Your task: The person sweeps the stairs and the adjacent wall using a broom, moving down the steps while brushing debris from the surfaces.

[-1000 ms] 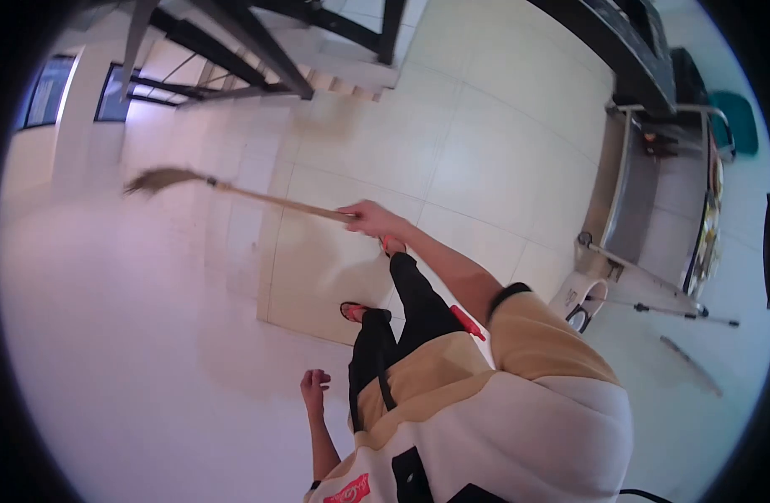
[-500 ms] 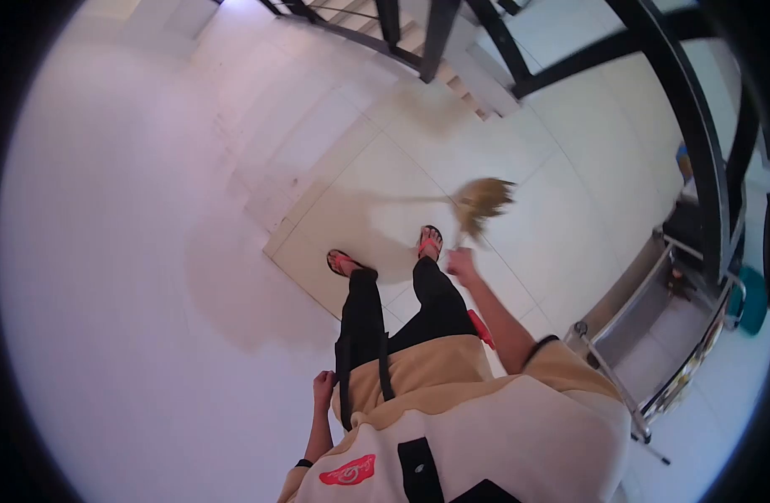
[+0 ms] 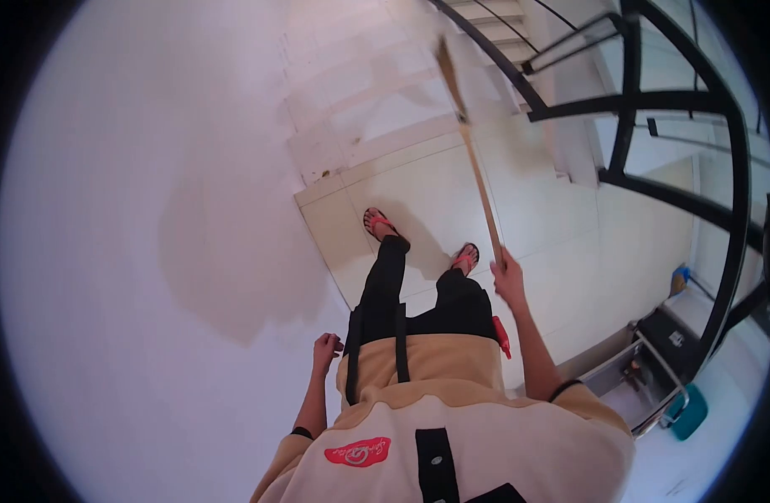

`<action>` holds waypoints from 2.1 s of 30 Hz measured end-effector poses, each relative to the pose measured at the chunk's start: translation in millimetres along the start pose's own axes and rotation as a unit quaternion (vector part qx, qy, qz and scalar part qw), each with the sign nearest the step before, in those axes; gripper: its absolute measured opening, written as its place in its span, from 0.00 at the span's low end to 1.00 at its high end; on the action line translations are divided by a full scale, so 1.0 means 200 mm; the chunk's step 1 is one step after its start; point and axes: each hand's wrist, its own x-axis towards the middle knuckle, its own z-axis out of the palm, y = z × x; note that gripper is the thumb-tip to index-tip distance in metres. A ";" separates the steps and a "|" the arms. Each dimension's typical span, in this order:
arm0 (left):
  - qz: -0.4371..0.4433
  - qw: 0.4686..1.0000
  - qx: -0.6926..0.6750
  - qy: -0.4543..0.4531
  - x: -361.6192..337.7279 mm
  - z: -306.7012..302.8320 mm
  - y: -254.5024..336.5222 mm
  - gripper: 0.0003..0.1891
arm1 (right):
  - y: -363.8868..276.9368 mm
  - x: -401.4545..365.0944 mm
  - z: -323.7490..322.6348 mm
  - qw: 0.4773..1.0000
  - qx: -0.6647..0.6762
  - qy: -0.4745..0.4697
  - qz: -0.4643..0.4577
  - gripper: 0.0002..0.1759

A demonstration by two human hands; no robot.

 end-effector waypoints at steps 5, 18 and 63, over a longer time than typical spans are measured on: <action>-0.029 0.998 -0.059 0.011 0.08 -0.21 -0.06 0.13 | -0.03 0.08 0.62 0.881 0.410 -0.097 0.216 0.02; -0.076 0.980 -0.183 0.020 0.04 -0.22 -0.19 0.13 | -0.92 0.04 0.79 0.888 0.175 -0.371 0.205 0.12; -0.055 0.877 0.457 0.136 0.87 0.07 1.42 0.32 | -0.06 2.01 0.84 0.897 -0.419 -0.110 -0.088 0.14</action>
